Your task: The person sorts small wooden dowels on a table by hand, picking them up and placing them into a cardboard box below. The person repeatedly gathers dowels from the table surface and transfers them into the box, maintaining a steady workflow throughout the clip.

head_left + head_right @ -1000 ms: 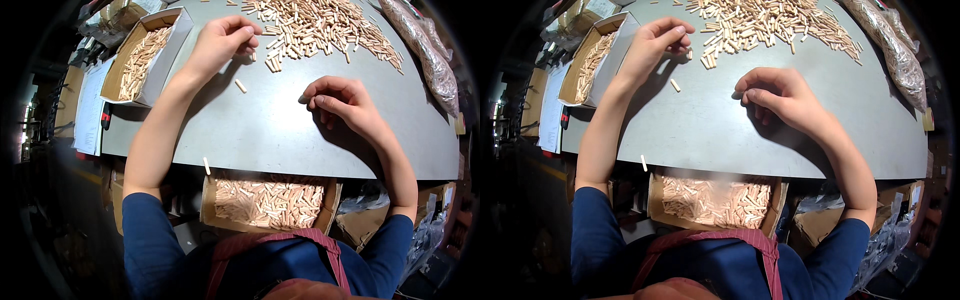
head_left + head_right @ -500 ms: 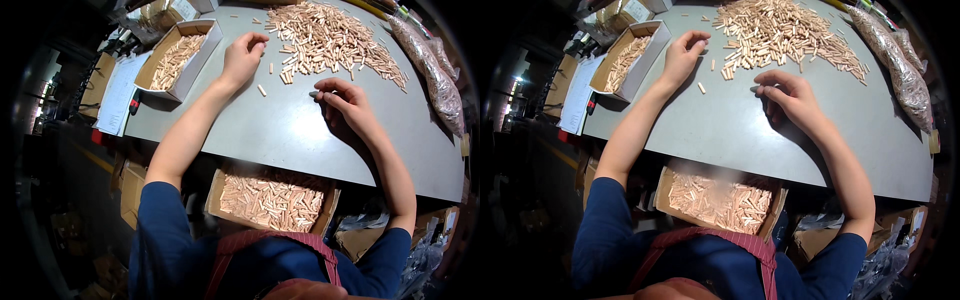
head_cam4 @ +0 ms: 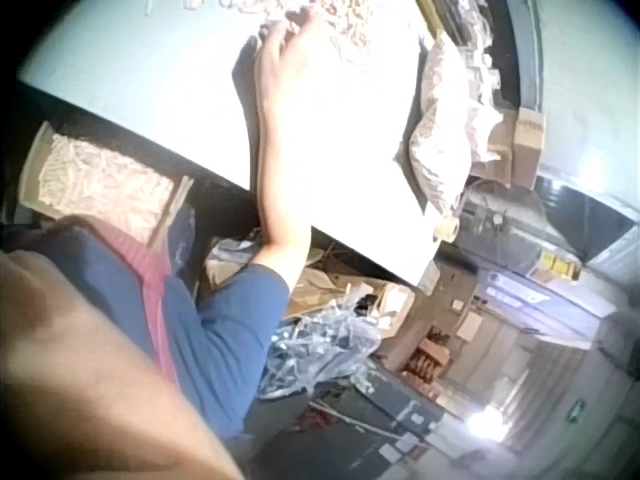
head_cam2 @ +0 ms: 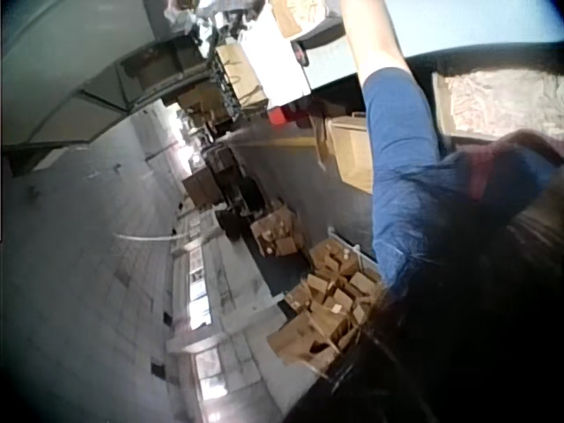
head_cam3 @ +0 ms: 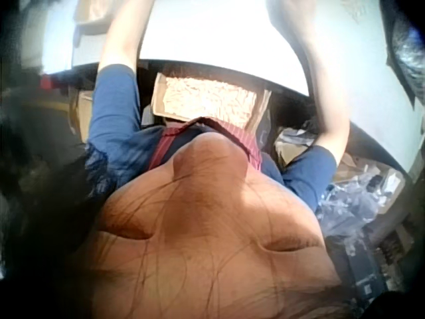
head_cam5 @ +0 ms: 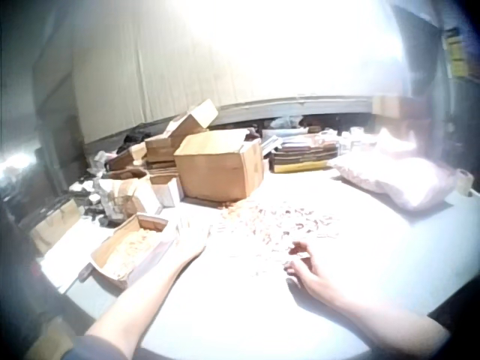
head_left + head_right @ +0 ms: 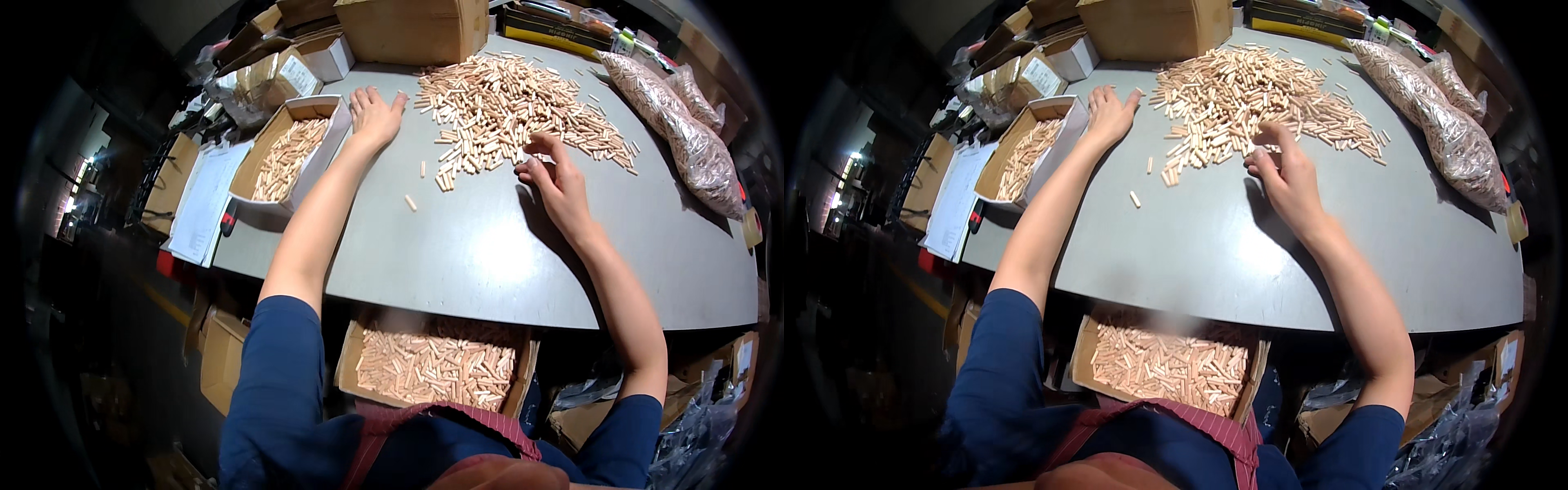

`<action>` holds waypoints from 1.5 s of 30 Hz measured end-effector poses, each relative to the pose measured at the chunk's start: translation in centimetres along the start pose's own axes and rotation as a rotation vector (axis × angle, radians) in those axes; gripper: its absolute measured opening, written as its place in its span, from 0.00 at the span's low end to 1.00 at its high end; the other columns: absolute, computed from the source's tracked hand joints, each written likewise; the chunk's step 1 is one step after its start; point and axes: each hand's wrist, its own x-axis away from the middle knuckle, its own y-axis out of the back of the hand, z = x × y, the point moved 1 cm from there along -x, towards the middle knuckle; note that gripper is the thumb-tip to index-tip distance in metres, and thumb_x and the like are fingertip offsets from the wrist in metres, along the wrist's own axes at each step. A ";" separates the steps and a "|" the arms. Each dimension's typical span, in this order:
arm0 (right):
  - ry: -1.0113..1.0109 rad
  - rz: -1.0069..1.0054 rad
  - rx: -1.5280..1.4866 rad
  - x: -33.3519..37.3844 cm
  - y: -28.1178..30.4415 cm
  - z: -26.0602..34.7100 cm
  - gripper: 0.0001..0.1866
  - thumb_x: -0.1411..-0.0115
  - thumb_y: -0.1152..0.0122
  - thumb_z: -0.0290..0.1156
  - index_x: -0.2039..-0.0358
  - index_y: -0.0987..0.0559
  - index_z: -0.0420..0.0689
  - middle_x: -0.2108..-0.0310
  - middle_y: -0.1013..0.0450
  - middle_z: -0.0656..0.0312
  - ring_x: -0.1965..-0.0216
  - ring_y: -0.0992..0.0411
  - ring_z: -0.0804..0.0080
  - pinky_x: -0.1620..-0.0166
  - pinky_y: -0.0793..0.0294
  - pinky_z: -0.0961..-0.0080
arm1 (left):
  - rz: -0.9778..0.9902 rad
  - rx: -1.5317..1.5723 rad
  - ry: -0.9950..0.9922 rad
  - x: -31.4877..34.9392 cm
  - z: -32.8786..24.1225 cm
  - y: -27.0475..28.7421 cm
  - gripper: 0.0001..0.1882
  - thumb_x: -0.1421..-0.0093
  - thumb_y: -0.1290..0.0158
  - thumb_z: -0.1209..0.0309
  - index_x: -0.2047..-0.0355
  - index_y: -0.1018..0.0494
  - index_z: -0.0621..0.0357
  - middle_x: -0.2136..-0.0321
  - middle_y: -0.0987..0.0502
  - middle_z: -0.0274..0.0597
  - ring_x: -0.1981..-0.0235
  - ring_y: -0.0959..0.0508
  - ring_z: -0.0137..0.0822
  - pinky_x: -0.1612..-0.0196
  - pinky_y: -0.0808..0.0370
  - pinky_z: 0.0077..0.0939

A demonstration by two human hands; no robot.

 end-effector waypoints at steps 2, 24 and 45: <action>0.057 -0.018 0.077 -0.1 0.0 0.1 0.20 0.26 0.44 0.26 0.37 0.29 0.34 0.47 0.22 0.51 0.52 0.17 0.66 0.50 0.17 0.71 | 0.013 -0.022 0.037 -2.1 0.2 -0.4 0.55 0.29 0.54 0.36 0.26 0.54 0.78 0.24 0.55 0.76 0.21 0.58 0.67 0.21 0.58 0.54; 0.181 -0.002 0.283 -0.7 0.0 0.5 0.10 0.28 0.42 0.29 0.53 0.18 0.38 0.55 0.21 0.56 0.57 0.20 0.65 0.53 0.21 0.72 | 0.414 0.180 -0.910 9.4 -8.9 3.0 0.32 0.22 0.58 0.51 0.26 0.38 0.58 0.25 0.41 0.57 0.24 0.43 0.56 0.23 0.47 0.47; 0.231 0.521 1.026 4.5 -3.6 4.6 0.51 0.29 0.53 0.67 0.27 0.40 0.30 0.23 0.46 0.40 0.20 0.55 0.45 0.21 0.64 0.45 | 0.419 -0.032 -0.747 21.2 -7.7 8.6 0.54 0.31 0.47 0.40 0.25 0.52 0.77 0.24 0.52 0.72 0.21 0.56 0.66 0.22 0.59 0.64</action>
